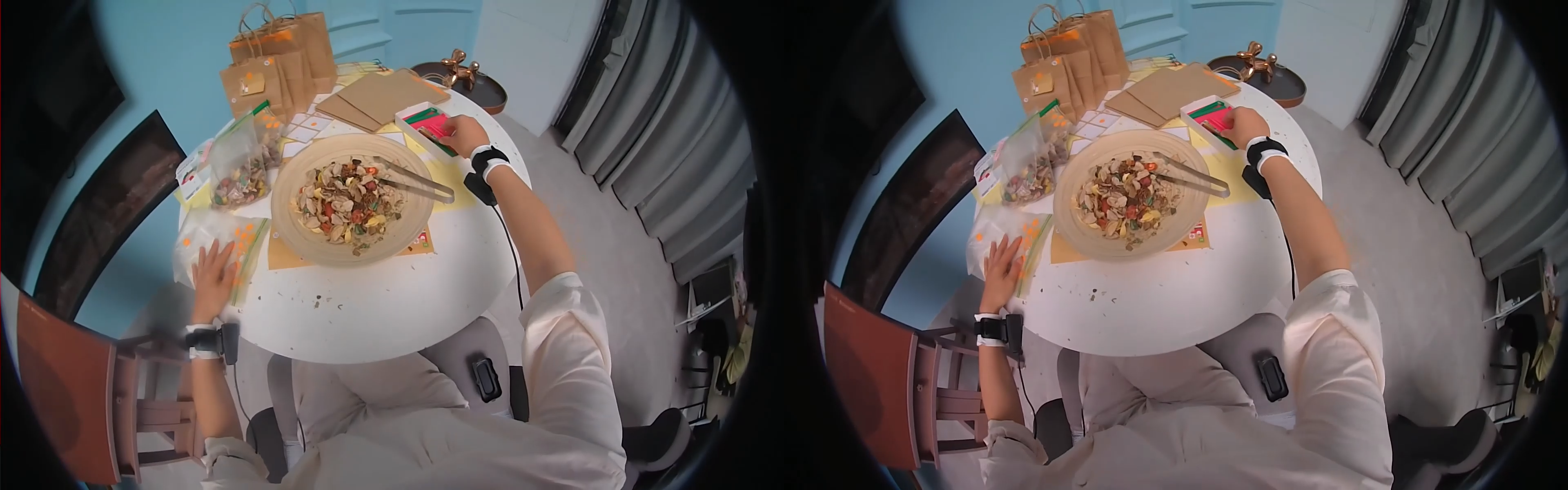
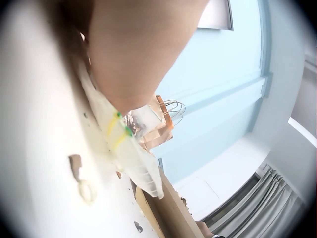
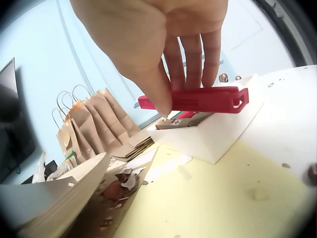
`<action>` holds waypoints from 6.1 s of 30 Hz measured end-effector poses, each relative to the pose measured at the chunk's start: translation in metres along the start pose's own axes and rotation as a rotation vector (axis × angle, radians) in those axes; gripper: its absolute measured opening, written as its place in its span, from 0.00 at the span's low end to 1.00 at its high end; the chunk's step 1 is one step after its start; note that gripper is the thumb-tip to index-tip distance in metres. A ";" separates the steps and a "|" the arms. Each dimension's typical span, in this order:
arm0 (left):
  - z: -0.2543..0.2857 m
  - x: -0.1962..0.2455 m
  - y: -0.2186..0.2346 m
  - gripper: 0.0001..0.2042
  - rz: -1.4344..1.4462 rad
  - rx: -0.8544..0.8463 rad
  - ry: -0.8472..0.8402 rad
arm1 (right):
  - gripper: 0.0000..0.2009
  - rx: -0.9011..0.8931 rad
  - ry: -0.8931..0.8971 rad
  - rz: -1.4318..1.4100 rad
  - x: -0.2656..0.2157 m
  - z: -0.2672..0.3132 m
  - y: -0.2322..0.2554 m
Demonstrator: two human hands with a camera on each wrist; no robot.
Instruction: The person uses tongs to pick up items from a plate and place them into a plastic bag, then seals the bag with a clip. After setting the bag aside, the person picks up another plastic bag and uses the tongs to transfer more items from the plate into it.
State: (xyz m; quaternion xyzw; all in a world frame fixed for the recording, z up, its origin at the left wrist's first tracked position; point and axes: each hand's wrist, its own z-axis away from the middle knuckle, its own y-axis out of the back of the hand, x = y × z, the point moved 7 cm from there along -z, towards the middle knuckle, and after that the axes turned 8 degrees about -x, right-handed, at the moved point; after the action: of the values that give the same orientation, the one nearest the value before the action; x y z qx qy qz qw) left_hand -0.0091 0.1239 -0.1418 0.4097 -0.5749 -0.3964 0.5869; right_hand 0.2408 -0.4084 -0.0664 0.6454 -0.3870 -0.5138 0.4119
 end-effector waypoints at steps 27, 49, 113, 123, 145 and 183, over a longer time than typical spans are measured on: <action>-0.063 -0.025 0.032 0.45 -0.112 0.065 0.242 | 0.07 0.555 0.649 -0.579 -0.204 0.181 0.002; -0.144 0.002 0.117 0.18 0.246 0.544 -0.141 | 0.08 0.313 0.362 -0.927 -0.163 0.169 -0.018; 0.078 0.248 0.039 0.16 0.402 0.441 -0.847 | 0.15 -0.317 0.316 -1.124 -0.203 0.219 -0.058; 0.054 0.235 0.052 0.22 0.418 0.507 -0.703 | 0.15 -0.372 0.339 -0.990 -0.187 0.224 -0.077; 0.016 0.237 0.019 0.12 0.803 0.236 -0.620 | 0.09 0.100 0.466 -0.699 -0.188 0.192 -0.015; 0.006 0.090 0.031 0.14 0.336 0.604 -0.013 | 0.19 -0.266 0.637 -0.941 -0.201 0.187 -0.037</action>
State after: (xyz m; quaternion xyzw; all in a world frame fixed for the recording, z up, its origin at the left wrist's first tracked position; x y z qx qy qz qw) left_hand -0.0132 0.0501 -0.0809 0.4620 -0.7296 -0.1085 0.4925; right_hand 0.0254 -0.2345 -0.0565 0.8133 0.1524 -0.4662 0.3130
